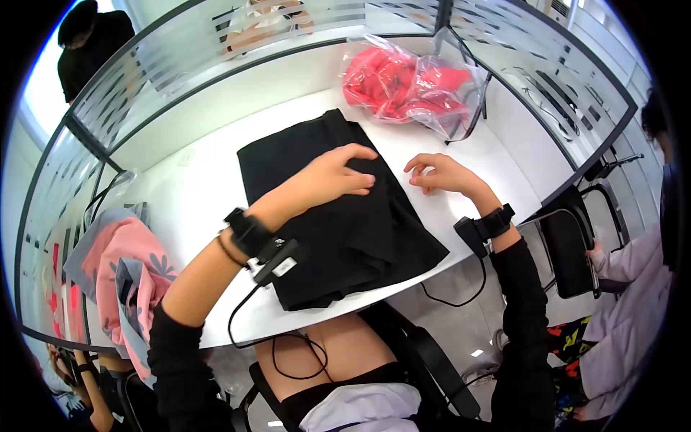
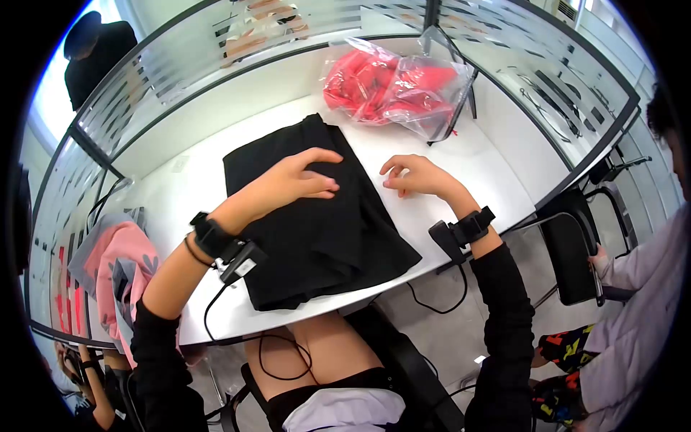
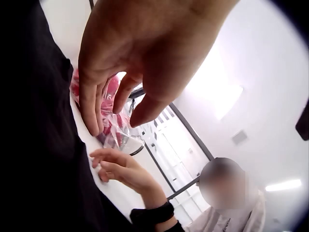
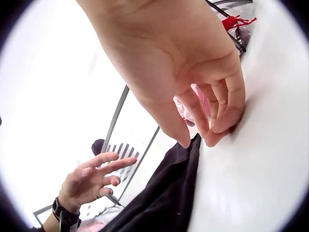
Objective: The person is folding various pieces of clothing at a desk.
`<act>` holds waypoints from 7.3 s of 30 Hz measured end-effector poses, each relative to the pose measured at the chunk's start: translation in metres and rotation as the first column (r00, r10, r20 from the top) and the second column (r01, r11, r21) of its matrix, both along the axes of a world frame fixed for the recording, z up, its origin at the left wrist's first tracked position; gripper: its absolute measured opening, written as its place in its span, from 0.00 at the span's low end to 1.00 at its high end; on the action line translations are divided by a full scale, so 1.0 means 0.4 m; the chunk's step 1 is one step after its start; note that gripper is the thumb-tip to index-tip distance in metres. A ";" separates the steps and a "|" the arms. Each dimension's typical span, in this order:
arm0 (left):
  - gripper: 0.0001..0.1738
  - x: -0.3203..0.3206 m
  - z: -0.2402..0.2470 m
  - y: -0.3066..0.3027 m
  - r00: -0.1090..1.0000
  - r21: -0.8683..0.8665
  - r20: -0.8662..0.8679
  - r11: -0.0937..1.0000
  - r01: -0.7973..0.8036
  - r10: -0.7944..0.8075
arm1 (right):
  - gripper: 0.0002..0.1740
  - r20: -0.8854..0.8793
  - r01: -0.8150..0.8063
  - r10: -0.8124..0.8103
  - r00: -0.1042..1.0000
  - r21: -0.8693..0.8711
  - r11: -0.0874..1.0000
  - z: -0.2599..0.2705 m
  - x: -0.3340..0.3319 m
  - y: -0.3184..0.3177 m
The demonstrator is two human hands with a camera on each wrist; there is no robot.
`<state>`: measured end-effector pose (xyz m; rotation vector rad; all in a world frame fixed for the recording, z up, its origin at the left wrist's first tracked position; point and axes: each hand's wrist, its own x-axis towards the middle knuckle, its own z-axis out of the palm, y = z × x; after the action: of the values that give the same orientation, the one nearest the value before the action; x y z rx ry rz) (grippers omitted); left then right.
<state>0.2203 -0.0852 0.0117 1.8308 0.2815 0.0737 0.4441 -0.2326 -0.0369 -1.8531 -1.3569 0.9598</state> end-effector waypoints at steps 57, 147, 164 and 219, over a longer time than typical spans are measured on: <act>0.12 -0.537 -0.128 0.120 0.862 0.416 -0.258 0.855 -0.308 0.436 | 0.32 0.757 -0.439 0.323 0.567 -0.054 0.897 0.060 -0.293 0.147; 0.27 -0.431 -0.186 0.217 0.737 -0.275 -0.033 0.703 -0.656 0.675 | 0.32 -0.588 -0.120 0.087 0.804 -0.017 0.993 -0.029 -0.285 0.270; 0.18 -0.483 -0.248 0.263 0.814 -0.278 0.321 0.870 -0.407 0.484 | 0.07 -0.014 -0.518 0.685 0.728 0.643 0.564 -0.057 -0.221 0.299; 0.30 -0.472 -0.085 0.178 0.979 0.536 0.201 0.837 -0.106 -0.005 | 0.36 0.075 -0.474 0.494 0.866 0.437 0.764 0.029 -0.398 0.216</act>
<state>0.0313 -0.0140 -0.0225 2.3657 0.1778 0.4072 0.2848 -0.1461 -0.0253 -1.1457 -1.8970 0.8290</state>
